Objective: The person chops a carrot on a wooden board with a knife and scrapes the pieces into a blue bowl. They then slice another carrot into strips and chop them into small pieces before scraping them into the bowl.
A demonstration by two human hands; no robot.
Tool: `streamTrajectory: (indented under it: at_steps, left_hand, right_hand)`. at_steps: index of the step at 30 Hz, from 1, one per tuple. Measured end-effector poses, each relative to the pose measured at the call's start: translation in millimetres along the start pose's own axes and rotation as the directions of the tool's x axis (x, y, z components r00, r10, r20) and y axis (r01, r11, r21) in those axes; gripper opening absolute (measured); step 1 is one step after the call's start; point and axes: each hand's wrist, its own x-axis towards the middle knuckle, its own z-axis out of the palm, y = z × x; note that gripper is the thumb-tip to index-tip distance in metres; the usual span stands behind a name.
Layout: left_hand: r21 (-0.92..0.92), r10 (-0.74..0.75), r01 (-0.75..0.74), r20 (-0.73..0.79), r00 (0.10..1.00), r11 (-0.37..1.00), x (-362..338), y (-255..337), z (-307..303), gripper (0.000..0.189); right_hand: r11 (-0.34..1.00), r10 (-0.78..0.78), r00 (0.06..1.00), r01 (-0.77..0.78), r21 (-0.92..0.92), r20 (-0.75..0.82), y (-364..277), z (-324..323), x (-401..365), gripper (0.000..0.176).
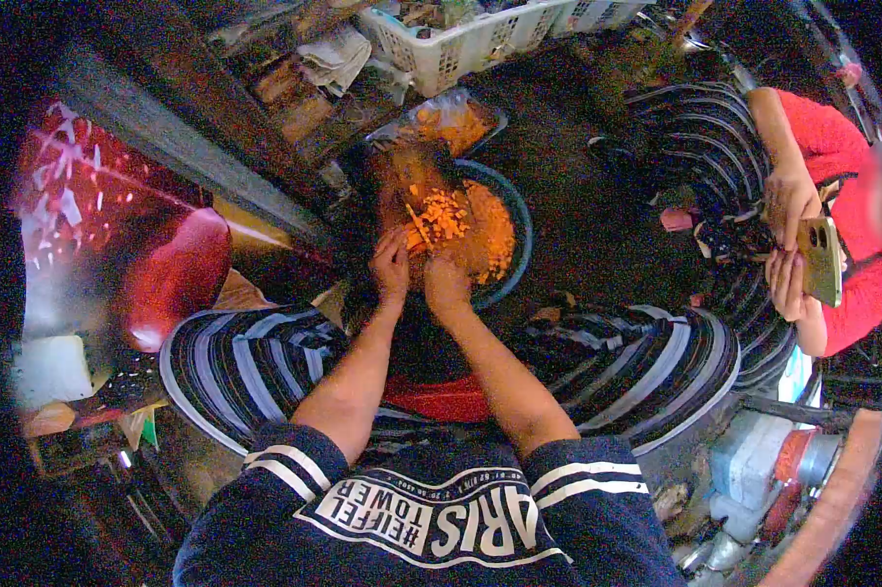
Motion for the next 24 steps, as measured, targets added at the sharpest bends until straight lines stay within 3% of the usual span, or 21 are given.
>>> streamTrajectory:
  at_steps: [2, 3, 5, 6, 8, 11, 12, 14, 17, 24]
  left_hand:
    - [-0.017, 0.024, -0.024, -0.009, 1.000, 1.000, 4, 4, 0, 0.019]
    - [-0.019, 0.001, -0.001, 0.006, 1.000, 1.000, 4, 6, -2, 0.019]
    - [-0.022, -0.023, 0.023, 0.025, 0.999, 0.999, 1, 6, -3, 0.018]
    - [-0.082, -0.047, 0.046, -0.004, 0.999, 0.996, 1, 7, 0, 0.017]
    - [-0.143, -0.077, 0.072, -0.030, 0.997, 0.987, -1, 9, 1, 0.016]
    - [-0.065, -0.104, 0.100, -0.061, 0.993, 0.993, -1, 9, 2, 0.013]
    - [-0.052, -0.109, 0.106, -0.067, 0.992, 0.993, -1, 9, 2, 0.013]
    - [-0.040, -0.117, 0.114, -0.075, 0.990, 0.993, -1, 10, 1, 0.012]
    - [-0.023, -0.100, 0.099, -0.051, 0.994, 0.995, -1, 11, -2, 0.014]
    - [-0.098, -0.061, 0.055, -0.061, 0.996, 0.994, -2, 3, 6, 0.011]
  right_hand:
    - [0.985, 0.130, 0.984, -0.142, 0.098, 0.118, -3, -11, 6, 0.036]
    - [0.985, 0.127, 0.986, -0.138, 0.102, 0.109, -2, -18, 10, 0.036]
    - [0.933, -0.015, 0.986, -0.045, 0.357, 0.164, 12, -23, 13, 0.036]
    - [0.934, -0.012, 0.987, -0.046, 0.355, 0.160, 14, -22, 15, 0.036]
    - [0.972, -0.146, 0.973, 0.175, 0.156, -0.181, 18, -17, 15, 0.038]
    - [0.960, -0.111, 0.974, 0.157, 0.231, -0.199, 8, -25, 3, 0.036]
    - [0.961, -0.110, 0.974, 0.156, 0.231, -0.199, 2, -33, -2, 0.036]
    - [0.989, 0.051, 0.995, -0.063, 0.134, 0.091, -9, -51, -11, 0.033]
    - [0.996, 0.028, 0.999, -0.029, 0.086, 0.021, -6, -26, -11, 0.035]
    - [0.999, -0.038, 0.995, 0.039, -0.006, 0.093, -1, -14, -2, 0.032]
